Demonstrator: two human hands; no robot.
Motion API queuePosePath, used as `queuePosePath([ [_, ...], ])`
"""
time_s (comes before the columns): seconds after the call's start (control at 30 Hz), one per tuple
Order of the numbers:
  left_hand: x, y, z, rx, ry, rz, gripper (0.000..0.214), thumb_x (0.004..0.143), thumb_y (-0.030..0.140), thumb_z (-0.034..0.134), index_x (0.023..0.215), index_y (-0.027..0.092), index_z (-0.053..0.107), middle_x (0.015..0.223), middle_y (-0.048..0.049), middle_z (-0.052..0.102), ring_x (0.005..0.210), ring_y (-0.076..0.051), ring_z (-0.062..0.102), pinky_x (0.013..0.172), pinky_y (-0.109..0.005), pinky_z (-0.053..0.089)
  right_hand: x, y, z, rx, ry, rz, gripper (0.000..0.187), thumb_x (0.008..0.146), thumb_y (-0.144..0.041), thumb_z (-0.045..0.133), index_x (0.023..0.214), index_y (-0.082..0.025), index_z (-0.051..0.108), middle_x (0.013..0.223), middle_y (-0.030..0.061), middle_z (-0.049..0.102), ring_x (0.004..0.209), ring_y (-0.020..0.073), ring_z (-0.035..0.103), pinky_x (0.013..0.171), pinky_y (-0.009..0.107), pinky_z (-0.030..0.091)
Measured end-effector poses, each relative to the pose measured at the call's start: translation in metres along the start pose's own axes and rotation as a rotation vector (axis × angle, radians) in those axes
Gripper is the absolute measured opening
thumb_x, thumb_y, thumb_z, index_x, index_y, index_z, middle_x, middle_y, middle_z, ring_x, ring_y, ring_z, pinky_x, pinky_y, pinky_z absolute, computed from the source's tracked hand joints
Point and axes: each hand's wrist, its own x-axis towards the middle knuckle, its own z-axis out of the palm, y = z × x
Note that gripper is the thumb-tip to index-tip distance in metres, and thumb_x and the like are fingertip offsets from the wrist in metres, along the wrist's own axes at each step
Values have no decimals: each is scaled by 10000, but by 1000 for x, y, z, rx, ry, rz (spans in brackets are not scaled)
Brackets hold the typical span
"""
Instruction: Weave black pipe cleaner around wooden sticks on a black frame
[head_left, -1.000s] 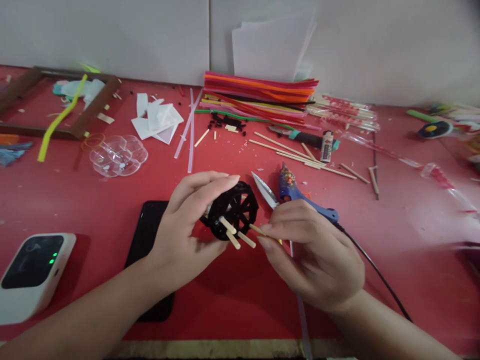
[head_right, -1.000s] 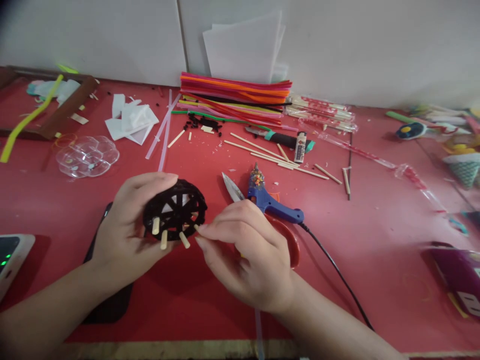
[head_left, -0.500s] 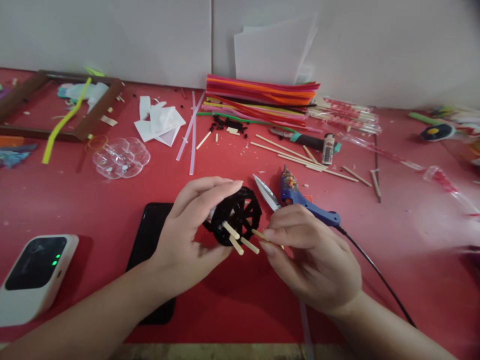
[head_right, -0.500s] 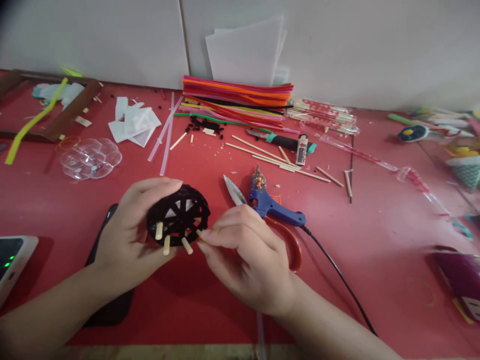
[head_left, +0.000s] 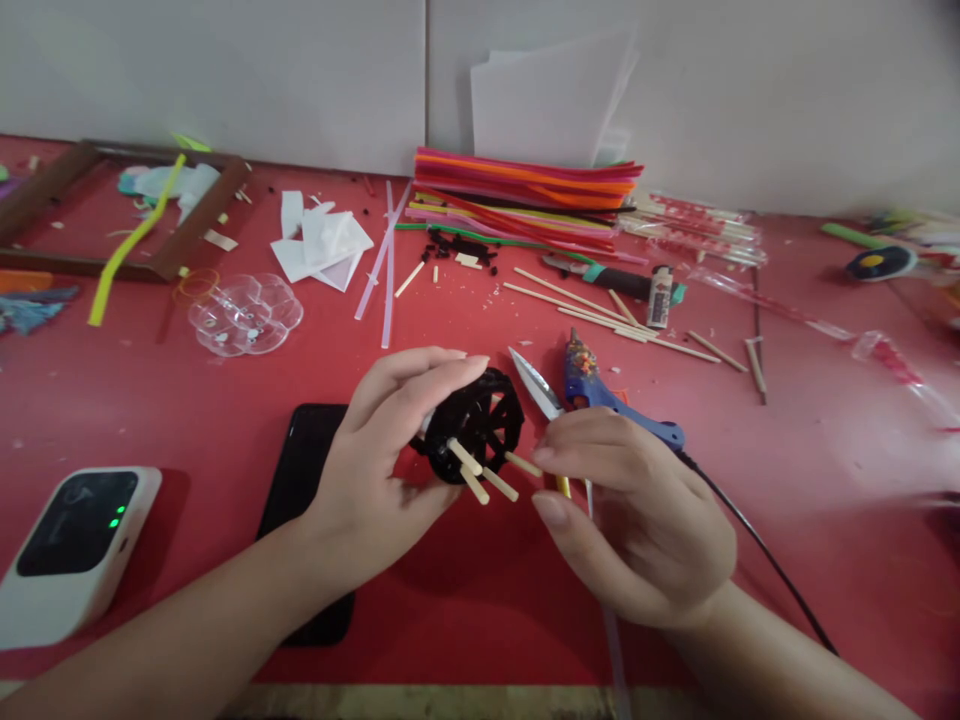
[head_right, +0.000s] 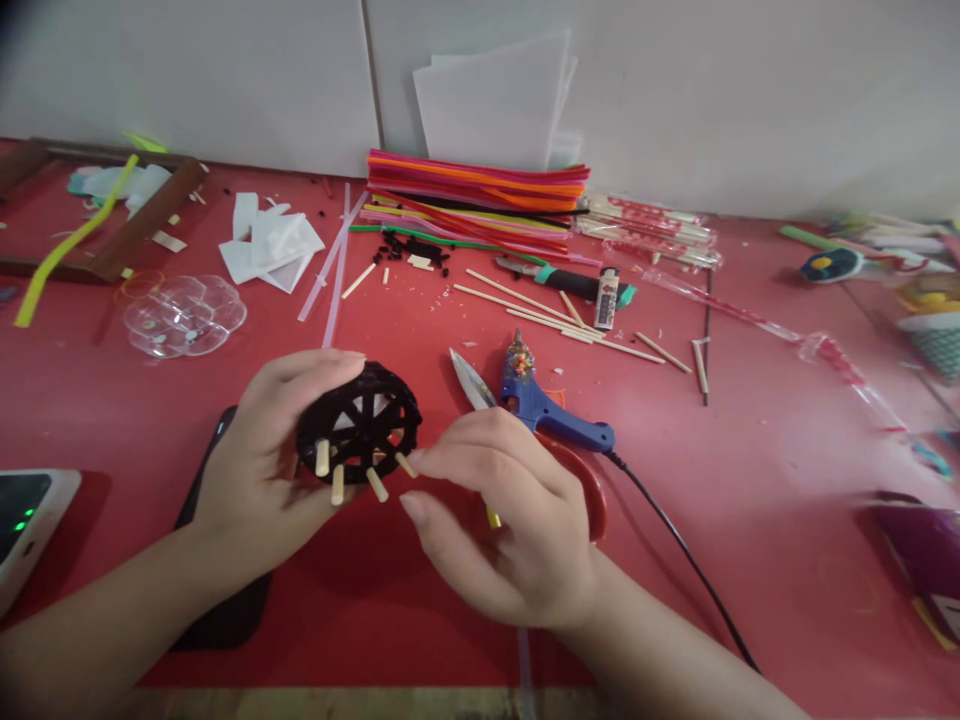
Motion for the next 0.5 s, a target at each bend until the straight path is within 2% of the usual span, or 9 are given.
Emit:
queuePosePath([
  [0.13,1,1,0,12,-6,-3,588,878,210,776,1419,317,574,1375,-76,605,1312,-255,610,1146,-375,539,3,-1,-1,-1,13,-28,282,839,-21,685,1069,-184,708,846,55,725,773,190,722,692,337,638],
  [0.37,1,1,1,50,-7,1,580,879,183,746,1417,319,575,1362,-78,619,1299,-270,615,1110,-404,561,0,0,3,-36,38,-49,304,833,7,672,1046,-207,710,817,33,706,733,177,701,641,332,624],
  [0.5,-1,-1,3,37,-22,-25,616,867,268,795,1435,310,560,1351,-87,616,1258,-266,631,1045,-385,584,-3,1,4,-51,96,-78,412,798,-15,652,1152,-225,670,904,45,674,785,193,687,666,366,622],
])
